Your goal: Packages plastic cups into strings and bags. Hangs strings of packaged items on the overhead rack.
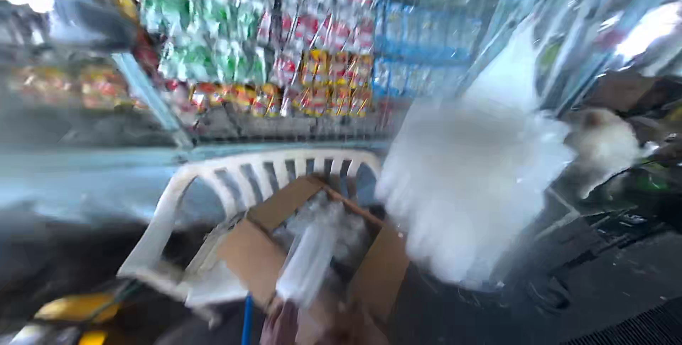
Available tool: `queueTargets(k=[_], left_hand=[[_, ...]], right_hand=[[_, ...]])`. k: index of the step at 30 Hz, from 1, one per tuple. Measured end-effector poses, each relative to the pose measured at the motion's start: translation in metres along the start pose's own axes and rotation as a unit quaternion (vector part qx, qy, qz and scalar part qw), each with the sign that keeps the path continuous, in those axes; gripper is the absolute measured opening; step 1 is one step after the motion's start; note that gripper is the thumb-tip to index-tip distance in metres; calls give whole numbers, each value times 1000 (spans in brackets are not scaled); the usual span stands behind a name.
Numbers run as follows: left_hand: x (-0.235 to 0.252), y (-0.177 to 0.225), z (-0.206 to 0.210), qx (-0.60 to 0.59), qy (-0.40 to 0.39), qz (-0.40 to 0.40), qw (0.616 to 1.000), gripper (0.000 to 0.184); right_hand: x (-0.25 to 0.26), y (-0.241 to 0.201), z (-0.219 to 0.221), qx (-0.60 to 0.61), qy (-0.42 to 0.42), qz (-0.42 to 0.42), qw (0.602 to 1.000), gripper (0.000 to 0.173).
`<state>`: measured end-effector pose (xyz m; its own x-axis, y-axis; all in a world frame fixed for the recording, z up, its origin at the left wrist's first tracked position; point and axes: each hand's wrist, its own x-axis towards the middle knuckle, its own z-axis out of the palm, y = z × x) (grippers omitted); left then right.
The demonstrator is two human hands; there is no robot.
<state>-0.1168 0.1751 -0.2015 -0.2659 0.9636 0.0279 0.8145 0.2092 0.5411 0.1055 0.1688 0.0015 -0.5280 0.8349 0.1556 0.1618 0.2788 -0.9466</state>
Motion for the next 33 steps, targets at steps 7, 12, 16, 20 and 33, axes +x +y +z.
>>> queueTargets(k=[7,12,16,20,33], left_hand=[[5,1,-16,-11,18,-63,998,33],[-24,19,-30,-125,70,39,989,35],[-47,29,-40,-238,22,179,955,22],[-62,24,-63,-414,0,53,909,22],[-66,-25,-66,-387,-52,-14,921,18]], right_hand=[[-9,19,4,32,-37,35,998,19],[-4,12,8,24,-143,28,989,25],[3,12,6,37,-130,51,989,25],[21,39,-8,79,-78,169,979,25],[7,68,-40,113,96,203,968,21]])
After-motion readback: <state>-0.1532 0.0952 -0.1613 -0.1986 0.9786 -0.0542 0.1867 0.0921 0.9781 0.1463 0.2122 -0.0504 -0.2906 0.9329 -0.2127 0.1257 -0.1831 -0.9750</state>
